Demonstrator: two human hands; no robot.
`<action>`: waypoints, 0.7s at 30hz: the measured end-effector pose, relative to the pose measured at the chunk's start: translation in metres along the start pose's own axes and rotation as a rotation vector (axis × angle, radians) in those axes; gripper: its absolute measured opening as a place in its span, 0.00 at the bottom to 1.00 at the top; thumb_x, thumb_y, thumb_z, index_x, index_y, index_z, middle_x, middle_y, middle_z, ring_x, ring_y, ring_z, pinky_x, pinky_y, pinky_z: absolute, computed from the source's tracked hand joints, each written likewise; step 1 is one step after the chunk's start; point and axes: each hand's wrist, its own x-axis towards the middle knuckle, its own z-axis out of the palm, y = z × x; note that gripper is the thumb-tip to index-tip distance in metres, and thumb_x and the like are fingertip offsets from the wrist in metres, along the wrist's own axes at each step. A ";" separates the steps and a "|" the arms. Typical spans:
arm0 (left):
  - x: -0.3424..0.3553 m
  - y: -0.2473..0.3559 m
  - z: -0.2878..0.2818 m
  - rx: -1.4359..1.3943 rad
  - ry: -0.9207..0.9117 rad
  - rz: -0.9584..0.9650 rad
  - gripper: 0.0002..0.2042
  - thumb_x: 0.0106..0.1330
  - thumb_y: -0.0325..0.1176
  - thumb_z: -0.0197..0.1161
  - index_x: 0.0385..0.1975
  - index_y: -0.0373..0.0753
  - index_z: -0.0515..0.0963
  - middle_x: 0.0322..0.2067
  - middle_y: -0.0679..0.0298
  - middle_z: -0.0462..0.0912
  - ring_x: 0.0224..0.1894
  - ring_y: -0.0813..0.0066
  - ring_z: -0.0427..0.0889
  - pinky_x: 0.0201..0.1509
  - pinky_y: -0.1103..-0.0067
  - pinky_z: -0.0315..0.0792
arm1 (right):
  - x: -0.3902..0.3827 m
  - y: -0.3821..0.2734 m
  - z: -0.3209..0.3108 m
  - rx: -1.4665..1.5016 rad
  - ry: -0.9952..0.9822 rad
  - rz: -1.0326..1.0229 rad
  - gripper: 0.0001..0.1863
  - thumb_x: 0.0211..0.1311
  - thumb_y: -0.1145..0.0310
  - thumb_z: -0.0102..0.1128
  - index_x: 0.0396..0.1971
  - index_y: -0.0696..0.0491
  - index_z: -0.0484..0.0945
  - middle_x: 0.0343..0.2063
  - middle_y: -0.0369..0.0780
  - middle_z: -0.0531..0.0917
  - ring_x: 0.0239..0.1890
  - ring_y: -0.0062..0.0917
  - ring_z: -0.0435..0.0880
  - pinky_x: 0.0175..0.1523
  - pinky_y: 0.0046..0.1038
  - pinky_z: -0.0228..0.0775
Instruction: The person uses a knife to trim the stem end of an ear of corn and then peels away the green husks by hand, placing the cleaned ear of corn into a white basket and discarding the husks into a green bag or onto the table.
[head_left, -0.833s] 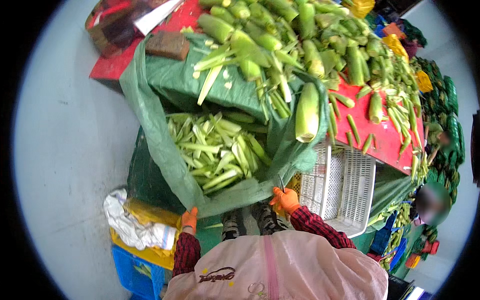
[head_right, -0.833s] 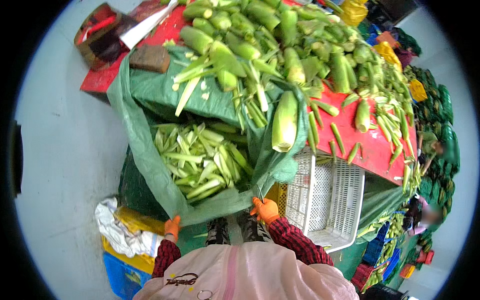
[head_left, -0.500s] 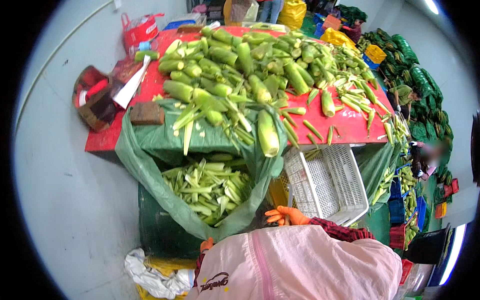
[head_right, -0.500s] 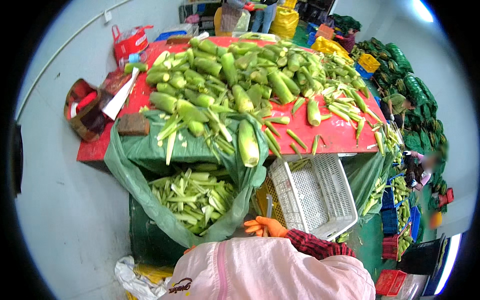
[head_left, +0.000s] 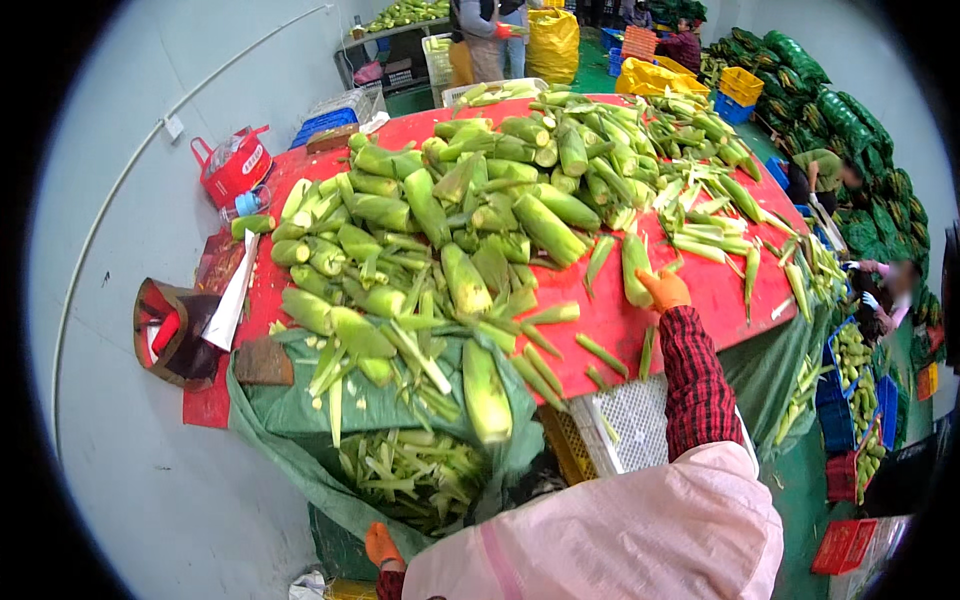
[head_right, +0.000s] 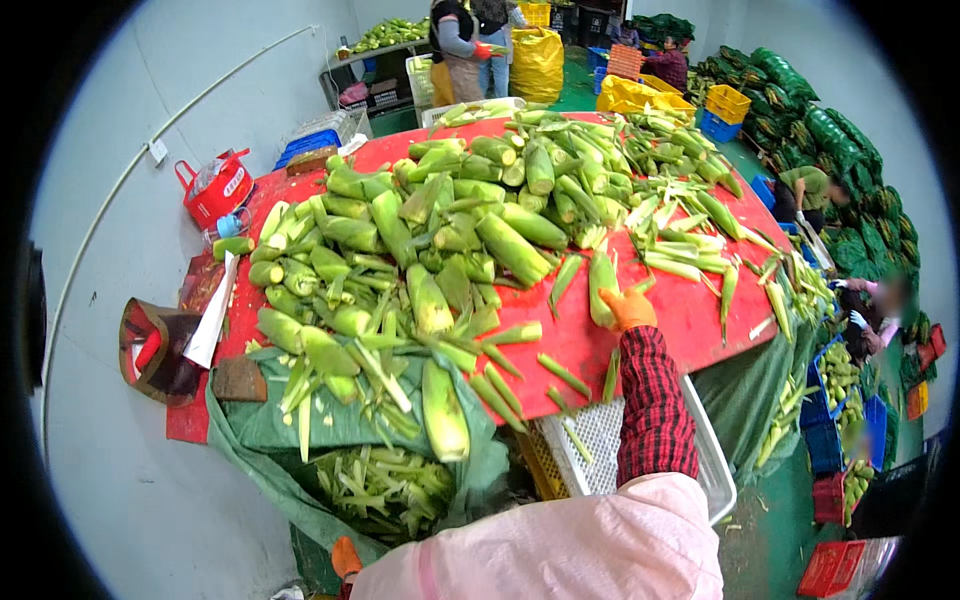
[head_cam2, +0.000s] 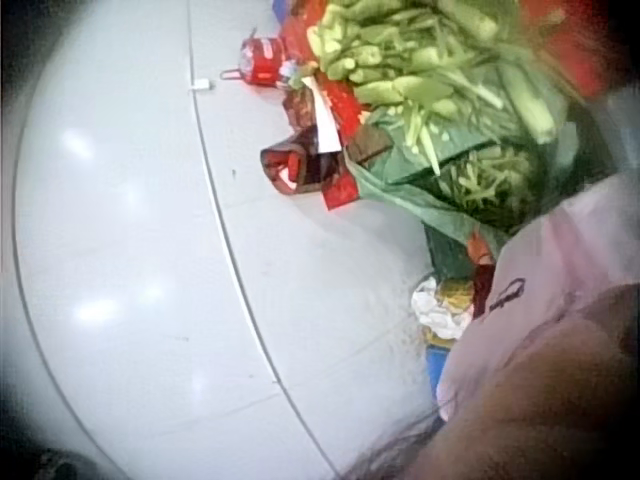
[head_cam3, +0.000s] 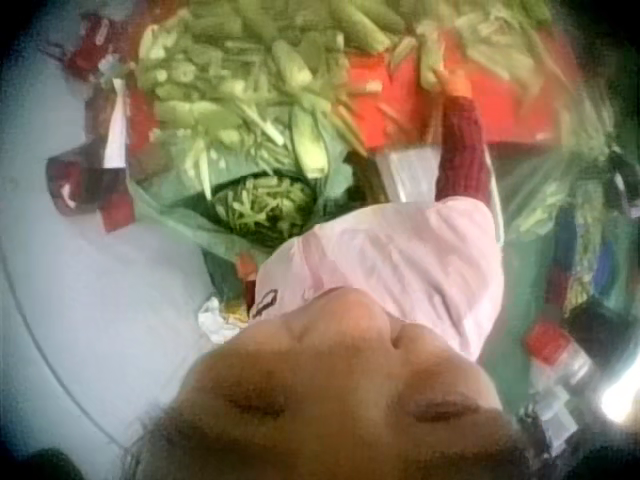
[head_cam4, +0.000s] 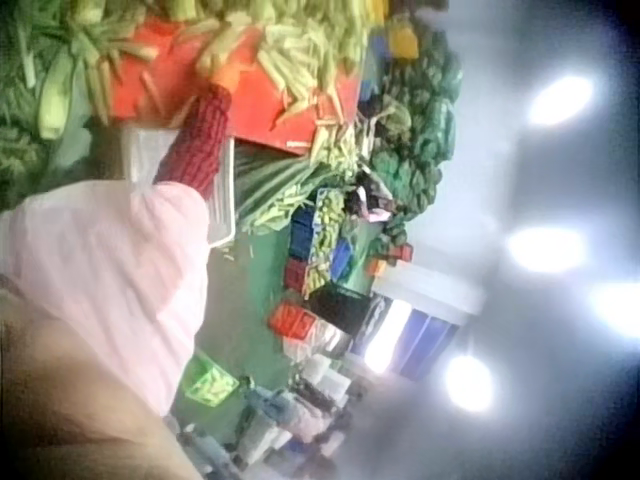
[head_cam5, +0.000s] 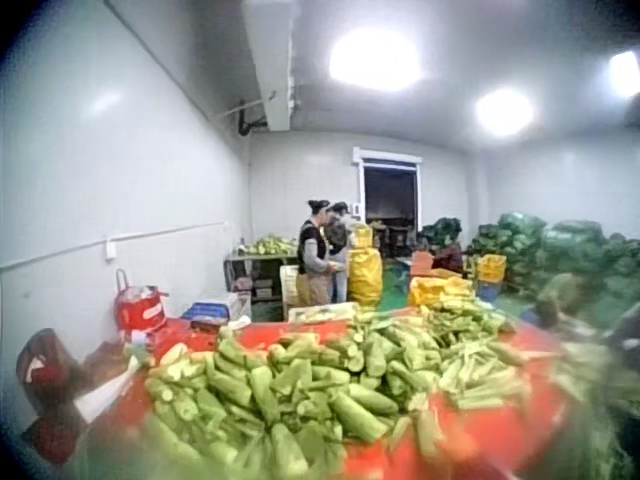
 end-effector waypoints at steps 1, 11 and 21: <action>-0.005 0.012 0.010 0.022 -0.046 0.012 0.19 0.68 0.38 0.60 0.52 0.32 0.76 0.51 0.57 0.80 0.52 0.66 0.78 0.56 0.72 0.71 | 0.026 0.006 0.004 -0.147 -0.067 0.037 0.35 0.52 0.42 0.66 0.43 0.63 0.81 0.26 0.46 0.84 0.20 0.31 0.83 0.22 0.32 0.73; -0.047 0.180 0.053 -0.585 -0.364 0.087 0.20 0.67 0.45 0.62 0.50 0.35 0.78 0.38 0.59 0.84 0.35 0.75 0.82 0.32 0.85 0.72 | -0.044 0.002 0.032 0.897 -0.386 0.133 0.24 0.62 0.44 0.57 0.30 0.52 0.82 0.15 0.34 0.79 0.09 0.20 0.71 0.13 0.23 0.58; -0.094 0.287 0.073 -1.113 -1.193 0.210 0.26 0.72 0.51 0.47 0.63 0.40 0.66 0.58 0.52 0.72 0.59 0.59 0.73 0.55 0.65 0.74 | -0.329 -0.111 0.119 0.346 -1.112 -0.044 0.27 0.64 0.46 0.57 0.46 0.57 0.78 0.22 0.38 0.83 0.09 0.19 0.72 0.18 0.22 0.64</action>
